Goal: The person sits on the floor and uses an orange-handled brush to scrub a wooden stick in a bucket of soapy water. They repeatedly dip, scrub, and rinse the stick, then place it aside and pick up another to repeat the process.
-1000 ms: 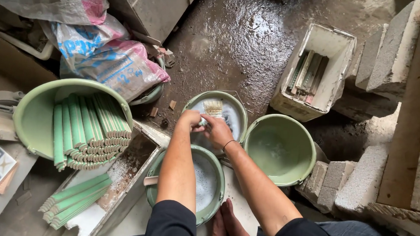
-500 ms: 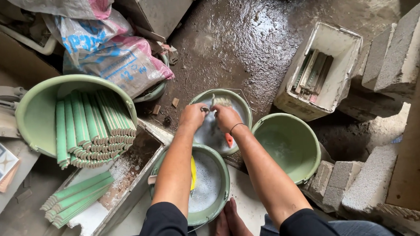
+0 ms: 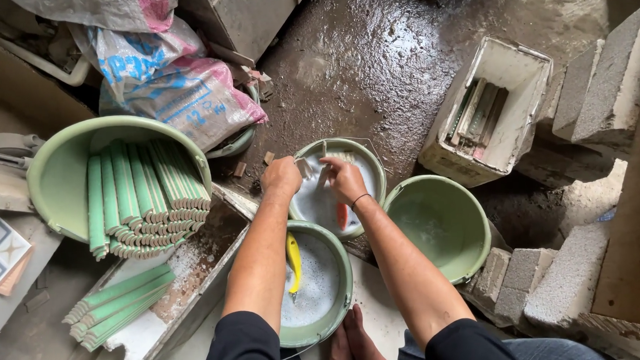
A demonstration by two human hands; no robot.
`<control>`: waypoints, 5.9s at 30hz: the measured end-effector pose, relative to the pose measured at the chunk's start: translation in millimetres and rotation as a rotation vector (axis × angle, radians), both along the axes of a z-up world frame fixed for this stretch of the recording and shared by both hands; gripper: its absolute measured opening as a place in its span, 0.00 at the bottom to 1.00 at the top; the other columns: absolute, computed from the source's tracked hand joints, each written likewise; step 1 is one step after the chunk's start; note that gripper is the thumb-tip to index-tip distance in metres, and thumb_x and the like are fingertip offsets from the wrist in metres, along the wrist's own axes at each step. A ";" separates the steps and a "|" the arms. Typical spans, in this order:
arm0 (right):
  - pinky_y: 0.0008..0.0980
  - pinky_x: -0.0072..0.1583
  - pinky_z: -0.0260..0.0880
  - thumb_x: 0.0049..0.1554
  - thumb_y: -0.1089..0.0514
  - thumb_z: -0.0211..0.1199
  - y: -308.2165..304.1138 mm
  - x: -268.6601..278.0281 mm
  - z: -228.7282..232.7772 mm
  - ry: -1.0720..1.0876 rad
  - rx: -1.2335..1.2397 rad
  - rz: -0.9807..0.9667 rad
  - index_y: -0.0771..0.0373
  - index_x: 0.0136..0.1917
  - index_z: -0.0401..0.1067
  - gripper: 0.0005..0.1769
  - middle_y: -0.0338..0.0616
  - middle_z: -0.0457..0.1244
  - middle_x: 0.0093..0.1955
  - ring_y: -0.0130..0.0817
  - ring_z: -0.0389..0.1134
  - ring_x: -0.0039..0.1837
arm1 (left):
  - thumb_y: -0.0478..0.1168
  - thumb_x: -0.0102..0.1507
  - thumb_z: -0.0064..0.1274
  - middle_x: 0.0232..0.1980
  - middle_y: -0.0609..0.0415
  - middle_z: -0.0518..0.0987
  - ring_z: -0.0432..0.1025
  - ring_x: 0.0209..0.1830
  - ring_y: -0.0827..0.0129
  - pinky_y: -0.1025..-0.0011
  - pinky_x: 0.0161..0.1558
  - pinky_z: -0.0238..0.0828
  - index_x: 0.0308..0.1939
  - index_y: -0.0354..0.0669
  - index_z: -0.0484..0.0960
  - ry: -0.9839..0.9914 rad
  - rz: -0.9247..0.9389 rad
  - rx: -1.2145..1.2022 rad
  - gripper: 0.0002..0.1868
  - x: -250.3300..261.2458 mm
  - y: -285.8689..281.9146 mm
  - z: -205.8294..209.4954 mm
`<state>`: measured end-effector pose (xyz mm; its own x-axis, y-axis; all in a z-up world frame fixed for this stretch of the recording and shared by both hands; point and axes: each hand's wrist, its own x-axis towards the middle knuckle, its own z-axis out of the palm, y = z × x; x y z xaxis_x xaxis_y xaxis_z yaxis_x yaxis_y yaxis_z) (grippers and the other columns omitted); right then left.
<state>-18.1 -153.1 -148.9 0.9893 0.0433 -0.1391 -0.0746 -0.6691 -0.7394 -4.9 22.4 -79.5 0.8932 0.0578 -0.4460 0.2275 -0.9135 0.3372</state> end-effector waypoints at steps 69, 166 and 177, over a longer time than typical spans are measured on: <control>0.48 0.49 0.78 0.58 0.52 0.66 -24.0 -34.5 99.9 -0.102 0.263 -0.246 0.54 0.54 0.78 0.12 0.56 0.71 0.47 0.50 0.74 0.50 | 0.48 0.67 0.51 0.51 0.47 0.85 0.77 0.59 0.52 0.54 0.58 0.76 0.54 0.51 0.84 -0.010 0.041 -0.304 0.14 -25.5 -6.4 -44.7; 0.36 0.40 0.74 0.50 0.62 0.65 -20.5 -5.4 52.9 -0.290 0.474 -0.433 0.61 0.40 0.72 0.04 0.53 0.67 0.34 0.41 0.72 0.38 | 0.52 0.66 0.47 0.55 0.50 0.84 0.74 0.63 0.49 0.55 0.63 0.71 0.52 0.73 0.86 0.108 -0.050 -0.285 0.14 -39.3 -8.1 -30.0; 0.29 0.39 0.67 0.50 0.61 0.67 -21.8 -24.9 46.4 -0.496 0.380 -0.565 0.58 0.38 0.71 0.05 0.51 0.64 0.28 0.35 0.69 0.35 | 0.53 0.67 0.49 0.58 0.53 0.83 0.74 0.64 0.53 0.59 0.64 0.71 0.55 0.82 0.83 0.133 -0.034 -0.268 0.15 -40.9 -10.7 -12.3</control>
